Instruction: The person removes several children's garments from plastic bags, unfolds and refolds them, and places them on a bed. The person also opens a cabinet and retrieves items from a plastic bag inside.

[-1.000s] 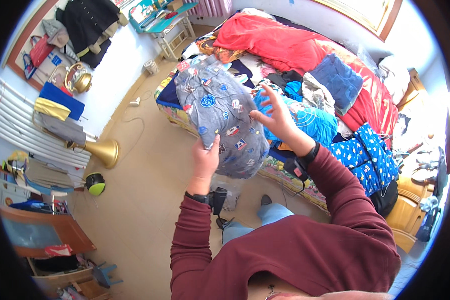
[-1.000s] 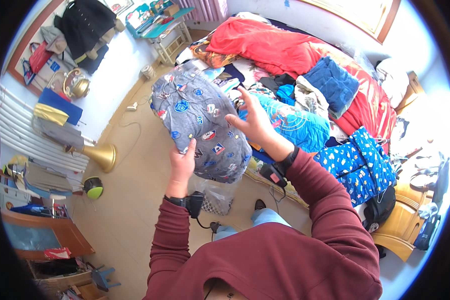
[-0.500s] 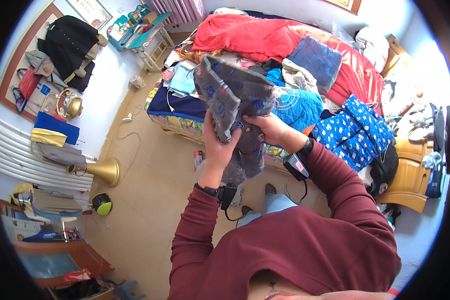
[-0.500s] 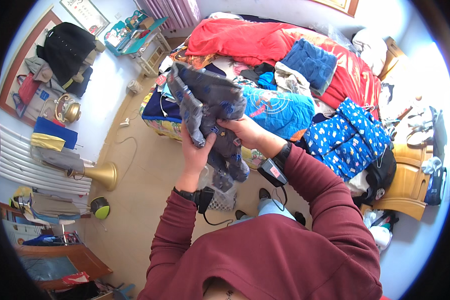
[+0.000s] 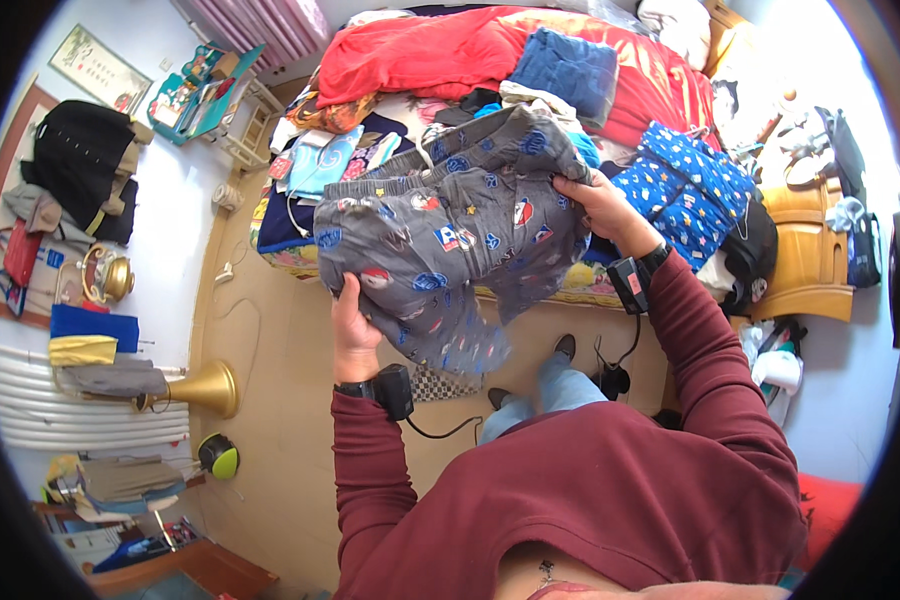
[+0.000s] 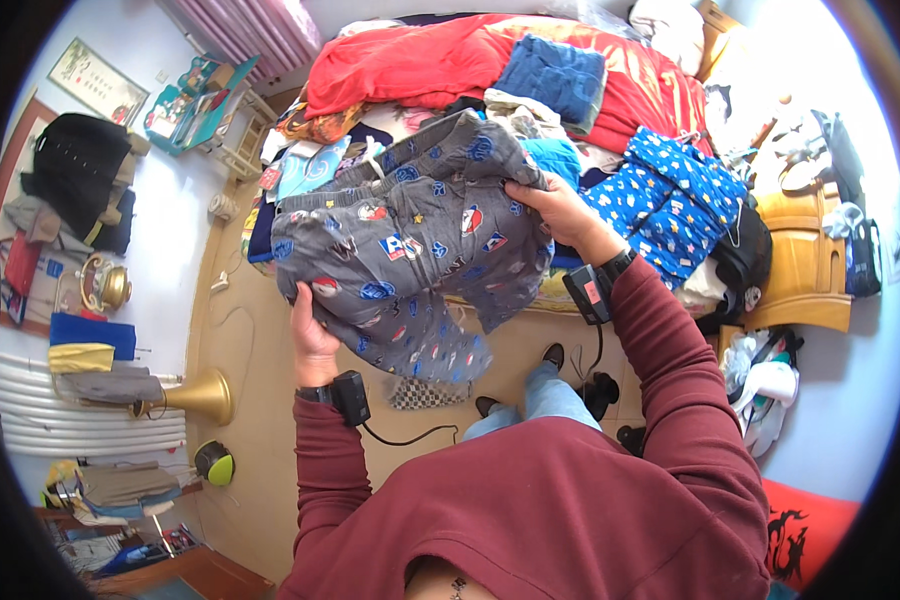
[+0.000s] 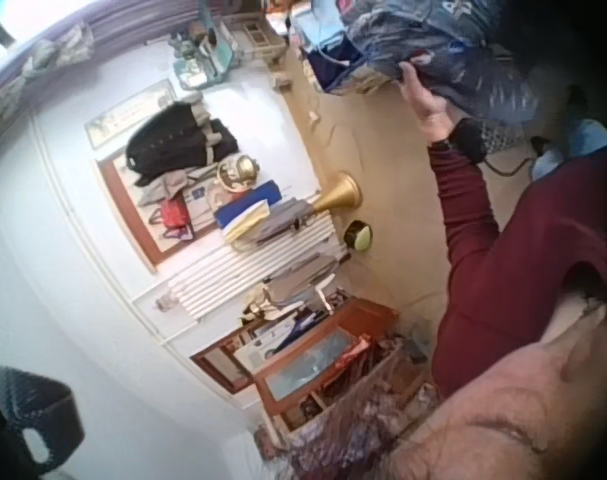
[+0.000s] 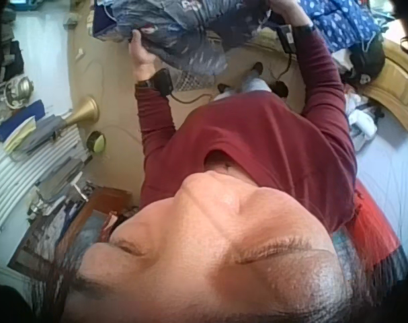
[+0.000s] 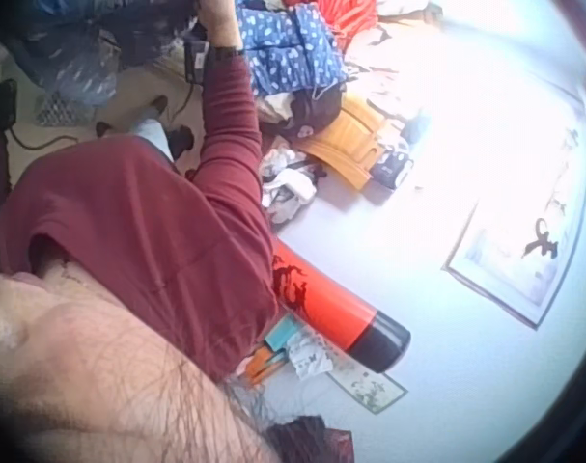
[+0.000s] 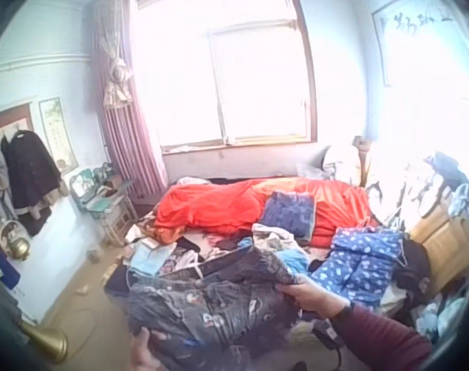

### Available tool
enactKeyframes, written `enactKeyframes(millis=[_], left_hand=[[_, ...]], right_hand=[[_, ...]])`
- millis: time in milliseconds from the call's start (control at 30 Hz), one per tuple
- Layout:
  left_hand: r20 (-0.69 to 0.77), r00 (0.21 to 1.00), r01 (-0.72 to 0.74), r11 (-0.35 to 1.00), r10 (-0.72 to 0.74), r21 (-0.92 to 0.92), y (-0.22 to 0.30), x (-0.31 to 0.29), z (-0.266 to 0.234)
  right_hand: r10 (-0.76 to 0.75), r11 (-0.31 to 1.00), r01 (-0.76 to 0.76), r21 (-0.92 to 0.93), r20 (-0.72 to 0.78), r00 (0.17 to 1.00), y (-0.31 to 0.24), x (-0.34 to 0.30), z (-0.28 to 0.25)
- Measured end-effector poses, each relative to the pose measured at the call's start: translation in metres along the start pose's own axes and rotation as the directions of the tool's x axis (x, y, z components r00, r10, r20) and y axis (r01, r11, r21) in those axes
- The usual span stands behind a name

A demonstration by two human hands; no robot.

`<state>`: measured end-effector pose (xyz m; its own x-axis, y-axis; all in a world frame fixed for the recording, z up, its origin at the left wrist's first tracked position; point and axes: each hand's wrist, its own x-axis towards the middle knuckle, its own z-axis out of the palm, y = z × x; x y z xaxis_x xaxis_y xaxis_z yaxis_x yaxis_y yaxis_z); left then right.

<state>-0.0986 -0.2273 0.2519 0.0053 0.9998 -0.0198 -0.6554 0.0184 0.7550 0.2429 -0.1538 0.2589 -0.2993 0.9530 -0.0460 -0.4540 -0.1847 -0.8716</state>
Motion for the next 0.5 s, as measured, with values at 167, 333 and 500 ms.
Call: enactKeyframes(millis=[167, 333, 500], left_hand=[[0.136, 0.987, 0.101, 0.991, -0.088, -0.090, -0.016, -0.003, -0.001], [0.059, 0.971, 0.237, 0.957, -0.230, -0.168, -0.034, -0.002, 0.009], [0.070, 0.961, 0.274, 0.951, -0.266, -0.144, -0.052, 0.000, 0.014]], right_hand=[[0.108, 0.994, -0.109, 0.021, 0.039, 0.993, -0.002, -0.029, -0.033], [0.118, 0.993, -0.116, -0.018, 0.215, 0.969, -0.022, -0.039, -0.047], [0.166, 0.845, -0.038, -0.534, 0.195, 0.967, -0.050, -0.031, -0.042]])
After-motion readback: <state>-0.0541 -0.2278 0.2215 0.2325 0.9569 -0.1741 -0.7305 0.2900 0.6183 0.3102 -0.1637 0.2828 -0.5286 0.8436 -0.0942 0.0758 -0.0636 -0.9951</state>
